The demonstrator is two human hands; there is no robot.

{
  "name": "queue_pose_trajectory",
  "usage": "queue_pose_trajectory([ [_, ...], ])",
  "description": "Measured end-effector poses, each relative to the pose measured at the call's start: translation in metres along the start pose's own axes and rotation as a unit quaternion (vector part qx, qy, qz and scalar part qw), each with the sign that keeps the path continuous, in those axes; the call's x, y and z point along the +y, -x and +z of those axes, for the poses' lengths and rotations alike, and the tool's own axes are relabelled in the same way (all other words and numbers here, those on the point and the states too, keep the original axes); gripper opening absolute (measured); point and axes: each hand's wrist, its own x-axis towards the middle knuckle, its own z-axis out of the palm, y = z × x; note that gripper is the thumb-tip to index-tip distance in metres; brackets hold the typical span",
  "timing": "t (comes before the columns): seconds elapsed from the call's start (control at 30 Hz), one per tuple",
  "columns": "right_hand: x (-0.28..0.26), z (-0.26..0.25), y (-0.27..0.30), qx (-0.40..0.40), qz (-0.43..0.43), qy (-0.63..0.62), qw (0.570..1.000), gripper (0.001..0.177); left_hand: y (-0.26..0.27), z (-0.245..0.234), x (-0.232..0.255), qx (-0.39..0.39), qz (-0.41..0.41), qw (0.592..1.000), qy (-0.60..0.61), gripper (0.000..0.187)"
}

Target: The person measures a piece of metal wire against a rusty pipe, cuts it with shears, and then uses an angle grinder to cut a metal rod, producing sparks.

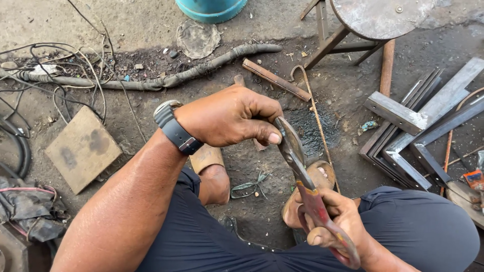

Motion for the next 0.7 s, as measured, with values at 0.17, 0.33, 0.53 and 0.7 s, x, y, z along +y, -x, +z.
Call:
queue_pose_trajectory([
  [0.17, -0.020, 0.004, -0.021, -0.167, 0.064, -0.077, 0.981, 0.112, -0.001, 0.004, 0.001, 0.014, -0.035, 0.998, 0.058, 0.017],
  [0.33, -0.034, 0.016, -0.021, -0.225, 0.108, -0.094, 0.964, 0.137, -0.004, 0.004, 0.008, 0.035, -0.026, 0.998, 0.052, 0.017],
  [0.53, -0.042, 0.035, -0.019, -0.018, 0.017, -0.083, 0.996, 0.046, -0.006, 0.002, 0.007, 0.031, -0.035, 0.998, 0.047, 0.019],
  [0.7, -0.011, 0.008, -0.027, -0.178, 0.105, -0.252, 0.945, 0.066, -0.008, 0.001, 0.004, 0.031, -0.059, 0.993, 0.100, 0.015],
])
